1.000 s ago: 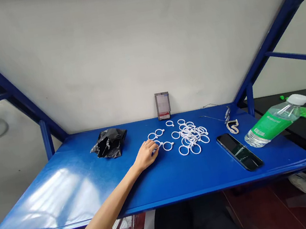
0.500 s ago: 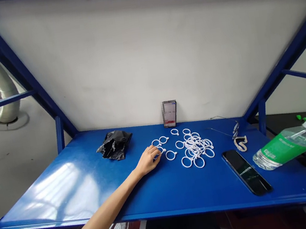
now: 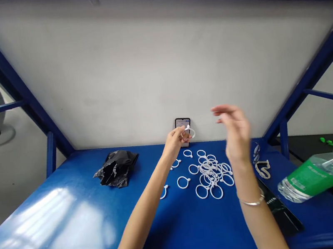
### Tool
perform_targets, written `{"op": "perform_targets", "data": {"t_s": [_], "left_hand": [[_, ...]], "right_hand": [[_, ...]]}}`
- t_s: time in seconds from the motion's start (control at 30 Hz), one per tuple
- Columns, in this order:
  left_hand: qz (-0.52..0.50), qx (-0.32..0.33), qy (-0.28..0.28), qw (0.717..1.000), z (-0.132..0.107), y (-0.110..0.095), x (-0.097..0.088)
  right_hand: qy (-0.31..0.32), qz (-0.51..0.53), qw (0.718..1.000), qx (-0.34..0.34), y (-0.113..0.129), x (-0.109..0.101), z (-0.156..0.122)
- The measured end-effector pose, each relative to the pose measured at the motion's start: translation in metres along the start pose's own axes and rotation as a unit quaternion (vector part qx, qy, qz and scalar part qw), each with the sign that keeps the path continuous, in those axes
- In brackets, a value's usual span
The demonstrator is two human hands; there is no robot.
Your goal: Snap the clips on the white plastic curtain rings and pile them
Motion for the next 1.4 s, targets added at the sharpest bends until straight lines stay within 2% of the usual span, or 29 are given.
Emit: {"op": "perform_targets", "data": {"t_s": [0.03,0.1,0.13,0.2,0.3,0.4,0.6,0.7,0.87,1.07,1.13,1.2,1.27,1.3,1.33,1.37,1.4], "left_hand": [[-0.022,-0.008,0.004,1.0,0.004,-0.003,0.01],[-0.043,-0.01,0.02,0.999,0.007,-0.013,0.027],[-0.041,-0.005,0.028,0.999,0.007,-0.018,0.034],[-0.01,0.005,0.045,0.999,0.006,-0.026,0.043],[0.023,0.009,0.063,0.998,0.003,-0.031,0.046],[0.057,-0.013,0.092,0.994,-0.002,-0.031,0.045],[0.132,-0.105,0.196,0.966,-0.022,-0.029,0.052],[0.121,-0.102,0.224,0.962,-0.026,-0.028,0.06],[0.07,-0.047,0.208,0.974,-0.019,-0.02,0.064],[0.006,-0.038,0.179,0.983,-0.011,-0.017,0.06],[0.051,-0.038,0.172,0.983,-0.008,-0.021,0.052],[0.156,-0.038,0.159,0.974,-0.004,-0.028,0.033],[0.336,-0.051,0.138,0.93,0.0,-0.034,0.003],[0.44,-0.062,0.115,0.889,0.003,-0.037,-0.018],[0.537,-0.083,0.086,0.835,0.006,-0.04,-0.041],[0.619,-0.131,0.057,0.772,0.007,-0.038,-0.067],[0.672,-0.199,0.028,0.712,0.005,-0.034,-0.094]], "right_hand": [[0.001,0.016,0.999,0.045,-0.017,0.012,0.002],[0.051,0.037,0.989,0.132,-0.049,0.044,0.004],[0.101,0.037,0.981,0.159,-0.059,0.062,0.004],[0.155,0.069,0.968,0.184,-0.069,0.084,0.003],[0.21,0.137,0.948,0.196,-0.063,0.098,0.0],[0.274,0.183,0.921,0.207,-0.054,0.107,-0.008],[0.435,0.255,0.838,0.208,-0.047,0.126,-0.036],[0.408,0.295,0.838,0.212,-0.053,0.126,-0.036],[0.32,0.328,0.852,0.251,-0.07,0.126,-0.03],[0.27,0.403,0.822,0.298,-0.077,0.127,-0.028],[0.268,0.38,0.834,0.297,-0.085,0.131,-0.029],[0.26,0.322,0.863,0.289,-0.102,0.135,-0.03],[0.263,0.239,0.888,0.291,-0.125,0.145,-0.039],[0.28,0.193,0.892,0.298,-0.137,0.154,-0.048],[0.302,0.134,0.896,0.297,-0.148,0.163,-0.058],[0.338,0.071,0.899,0.27,-0.153,0.174,-0.069],[0.381,0.014,0.899,0.214,-0.151,0.187,-0.079]]}}
Point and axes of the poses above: each hand's wrist, its own z-axis towards the middle knuckle, its own x-axis out of the palm, y = z × x, the point moved 10 cm from there along z, towards the middle knuckle, and after that the axes turned 11 degrees about -z, right-handed, at the moved point
